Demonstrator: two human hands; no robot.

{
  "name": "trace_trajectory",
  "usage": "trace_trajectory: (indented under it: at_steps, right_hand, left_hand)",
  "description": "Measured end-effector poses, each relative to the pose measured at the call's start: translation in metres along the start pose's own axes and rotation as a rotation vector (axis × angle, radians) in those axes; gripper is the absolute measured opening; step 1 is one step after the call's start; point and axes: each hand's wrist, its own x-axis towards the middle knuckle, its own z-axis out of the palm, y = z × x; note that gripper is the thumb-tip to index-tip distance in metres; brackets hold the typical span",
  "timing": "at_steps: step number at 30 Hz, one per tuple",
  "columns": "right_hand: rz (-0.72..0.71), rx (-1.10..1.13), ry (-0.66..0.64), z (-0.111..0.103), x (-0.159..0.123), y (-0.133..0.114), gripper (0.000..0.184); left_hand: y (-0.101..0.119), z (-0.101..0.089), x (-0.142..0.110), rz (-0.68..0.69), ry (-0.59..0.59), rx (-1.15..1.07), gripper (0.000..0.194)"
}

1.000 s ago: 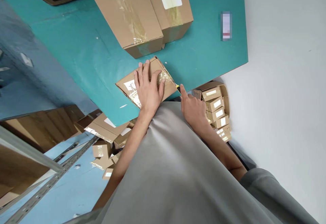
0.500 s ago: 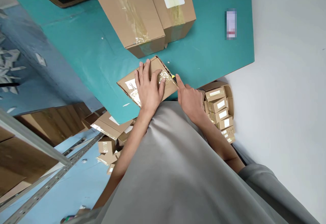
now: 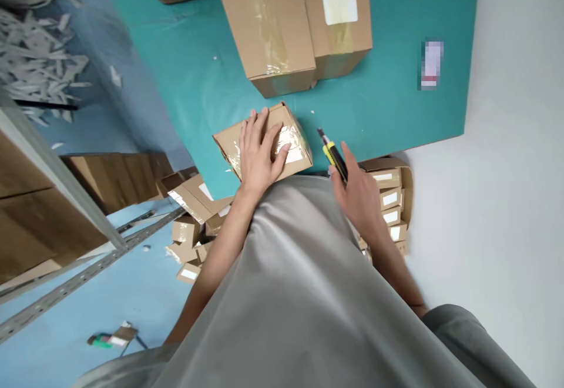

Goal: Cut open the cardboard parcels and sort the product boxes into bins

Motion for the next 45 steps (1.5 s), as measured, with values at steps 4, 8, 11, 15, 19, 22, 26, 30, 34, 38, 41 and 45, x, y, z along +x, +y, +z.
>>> trace_trajectory:
  at_steps: [4, 8, 11, 15, 19, 22, 26, 30, 34, 38, 41, 45]
  right_hand:
    - [-0.086, 0.396, 0.069, 0.054, 0.094, 0.048, 0.058]
    - [-0.018, 0.684, 0.006, 0.123, 0.189, 0.059, 0.053]
    - [-0.031, 0.741, -0.047, 0.153, 0.210, 0.040, 0.042]
    - [-0.102, 0.748, -0.093, 0.162, 0.196, 0.014, 0.037]
    - [-0.150, 0.659, -0.001, 0.144, 0.177, 0.022, 0.039]
    - [-0.165, 0.556, 0.145, 0.118, 0.166, 0.044, 0.041]
    - [-0.174, 0.418, 0.323, 0.087, 0.151, 0.068, 0.048]
    - [-0.153, 0.292, 0.335, 0.071, 0.144, 0.077, 0.052]
    - [-0.127, 0.129, 0.370, 0.056, 0.136, 0.072, 0.053]
    - [-0.288, -0.011, 0.370, 0.040, 0.113, 0.035, 0.057]
    - [-0.453, -0.128, 0.113, 0.036, 0.096, -0.010, 0.055]
    - [-0.567, -0.445, -0.141, 0.042, 0.088, -0.064, 0.051]
  left_hand:
    - [-0.025, -0.027, -0.034, -0.048, 0.049, 0.009, 0.068]
    - [-0.052, -0.054, -0.074, -0.084, 0.115, 0.017, 0.072]
    - [-0.060, -0.070, -0.100, -0.110, 0.188, 0.039, 0.065]
    - [-0.053, -0.079, -0.121, -0.211, 0.323, -0.007, 0.055]
    - [-0.043, -0.071, -0.121, -0.306, 0.339, -0.125, 0.059]
    - [-0.043, -0.052, -0.109, -0.340, 0.311, -0.235, 0.065]
    - [-0.060, -0.014, -0.091, -0.351, 0.243, -0.399, 0.075]
    - [-0.087, 0.023, -0.083, -0.377, 0.134, -0.514, 0.084]
    - [-0.101, 0.043, -0.084, -0.369, 0.111, -0.549, 0.096]
    - [-0.096, 0.044, -0.082, -0.315, 0.156, -0.532, 0.101]
    - [-0.094, 0.042, -0.078, -0.292, 0.164, -0.536, 0.096]
    - [-0.100, 0.042, -0.072, -0.278, 0.132, -0.586, 0.083]
